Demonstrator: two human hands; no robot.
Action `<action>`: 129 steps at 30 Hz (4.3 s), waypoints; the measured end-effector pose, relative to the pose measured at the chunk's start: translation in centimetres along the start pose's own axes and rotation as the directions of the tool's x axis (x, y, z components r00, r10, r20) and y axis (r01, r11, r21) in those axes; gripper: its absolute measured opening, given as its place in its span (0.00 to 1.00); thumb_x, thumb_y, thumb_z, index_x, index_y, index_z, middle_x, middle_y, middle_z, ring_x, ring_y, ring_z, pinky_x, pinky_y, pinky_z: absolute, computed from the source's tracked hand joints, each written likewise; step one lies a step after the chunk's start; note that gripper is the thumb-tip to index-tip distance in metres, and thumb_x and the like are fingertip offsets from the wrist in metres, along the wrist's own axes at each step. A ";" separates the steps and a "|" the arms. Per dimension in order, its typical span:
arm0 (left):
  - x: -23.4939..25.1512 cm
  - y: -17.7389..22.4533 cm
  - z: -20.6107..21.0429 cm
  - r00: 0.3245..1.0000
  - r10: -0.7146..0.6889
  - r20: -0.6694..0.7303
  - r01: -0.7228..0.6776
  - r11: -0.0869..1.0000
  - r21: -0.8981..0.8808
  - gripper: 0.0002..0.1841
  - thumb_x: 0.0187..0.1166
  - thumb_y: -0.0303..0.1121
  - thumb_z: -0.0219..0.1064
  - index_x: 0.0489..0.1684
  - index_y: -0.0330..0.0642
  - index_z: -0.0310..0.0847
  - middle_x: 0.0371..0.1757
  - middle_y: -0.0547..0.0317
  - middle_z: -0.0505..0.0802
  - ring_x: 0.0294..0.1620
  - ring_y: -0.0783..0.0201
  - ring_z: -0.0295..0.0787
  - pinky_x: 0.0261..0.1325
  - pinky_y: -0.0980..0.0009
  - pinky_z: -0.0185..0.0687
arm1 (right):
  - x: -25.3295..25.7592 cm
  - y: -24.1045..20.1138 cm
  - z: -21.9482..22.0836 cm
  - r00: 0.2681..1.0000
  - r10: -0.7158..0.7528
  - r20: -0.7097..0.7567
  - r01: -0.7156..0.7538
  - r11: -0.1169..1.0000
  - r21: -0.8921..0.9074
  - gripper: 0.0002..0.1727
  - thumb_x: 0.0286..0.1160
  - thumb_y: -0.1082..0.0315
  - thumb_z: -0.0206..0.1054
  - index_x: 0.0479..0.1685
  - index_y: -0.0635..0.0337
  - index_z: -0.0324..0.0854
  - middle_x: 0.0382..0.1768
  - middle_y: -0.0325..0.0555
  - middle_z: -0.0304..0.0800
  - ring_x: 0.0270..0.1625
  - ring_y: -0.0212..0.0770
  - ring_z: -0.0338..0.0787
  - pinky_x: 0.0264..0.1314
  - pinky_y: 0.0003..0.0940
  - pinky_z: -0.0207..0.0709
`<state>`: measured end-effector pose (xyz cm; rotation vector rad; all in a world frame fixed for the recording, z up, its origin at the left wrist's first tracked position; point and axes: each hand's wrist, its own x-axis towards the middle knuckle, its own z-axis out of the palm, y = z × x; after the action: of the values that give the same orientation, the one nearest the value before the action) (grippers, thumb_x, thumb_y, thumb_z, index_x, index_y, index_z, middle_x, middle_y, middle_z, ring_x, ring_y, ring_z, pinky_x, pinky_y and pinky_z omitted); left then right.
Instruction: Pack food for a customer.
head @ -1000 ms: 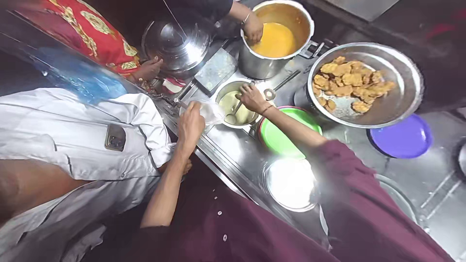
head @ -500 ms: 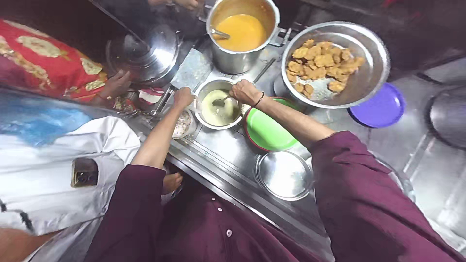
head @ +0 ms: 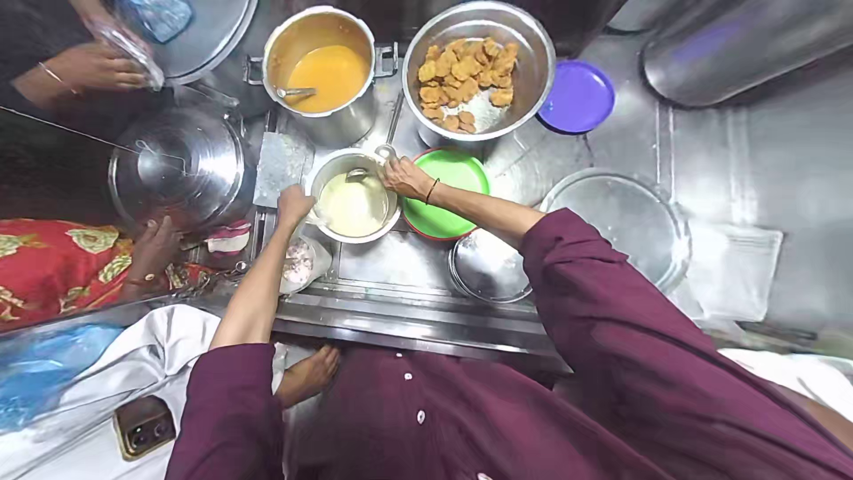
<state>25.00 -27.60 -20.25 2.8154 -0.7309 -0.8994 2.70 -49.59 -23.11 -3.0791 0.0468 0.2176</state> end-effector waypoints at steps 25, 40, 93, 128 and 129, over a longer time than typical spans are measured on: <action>-0.5 2.2 -2.2 0.969 0.244 -0.033 -0.243 0.970 0.029 0.14 0.69 0.36 0.73 0.33 0.30 0.83 0.43 0.32 0.90 0.54 0.33 0.87 0.55 0.32 0.78 | -2.6 -8.4 -3.7 0.771 0.354 0.530 -0.616 0.626 0.478 0.13 0.72 0.60 0.69 0.51 0.46 0.94 0.46 0.54 0.95 0.52 0.60 0.93 0.50 0.70 0.82; -0.6 3.6 -3.1 0.958 0.284 -0.029 -0.280 0.956 0.092 0.12 0.69 0.35 0.73 0.39 0.34 0.86 0.44 0.34 0.92 0.53 0.35 0.90 0.54 0.34 0.81 | -3.3 -4.3 -1.1 0.952 0.298 0.072 -0.299 0.954 0.011 0.16 0.84 0.77 0.55 0.64 0.71 0.80 0.50 0.73 0.86 0.55 0.72 0.88 0.48 0.62 0.81; 9.9 0.0 -1.8 0.928 0.311 0.206 -0.357 0.902 0.243 0.15 0.75 0.37 0.75 0.42 0.29 0.86 0.47 0.29 0.90 0.55 0.30 0.88 0.57 0.30 0.80 | -9.7 -3.5 2.3 0.758 0.540 0.365 -0.463 0.052 0.885 0.16 0.82 0.67 0.67 0.64 0.47 0.91 0.36 0.45 0.95 0.33 0.37 0.90 0.44 0.40 0.86; 3.0 4.0 -4.4 0.814 0.577 0.060 -0.578 0.796 0.180 0.37 0.57 0.27 0.80 0.76 0.52 0.80 0.62 0.34 0.90 0.64 0.29 0.86 0.58 0.24 0.78 | -11.3 -4.0 -7.4 0.778 0.574 0.256 -0.371 0.090 0.924 0.17 0.83 0.67 0.67 0.66 0.46 0.89 0.28 0.42 0.92 0.16 0.30 0.72 0.18 0.26 0.64; 3.2 4.6 -5.0 0.805 0.592 0.038 -0.589 0.792 0.162 0.39 0.56 0.27 0.81 0.78 0.52 0.80 0.63 0.34 0.90 0.64 0.29 0.86 0.59 0.24 0.78 | -10.0 -3.6 -7.9 0.770 0.591 0.241 -0.380 0.122 0.917 0.17 0.83 0.66 0.67 0.67 0.45 0.88 0.28 0.41 0.92 0.17 0.30 0.72 0.20 0.27 0.64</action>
<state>28.23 -33.44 -16.78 2.4343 -1.6289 -0.7172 -6.02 -46.22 -13.72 -1.7064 0.8919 -0.0906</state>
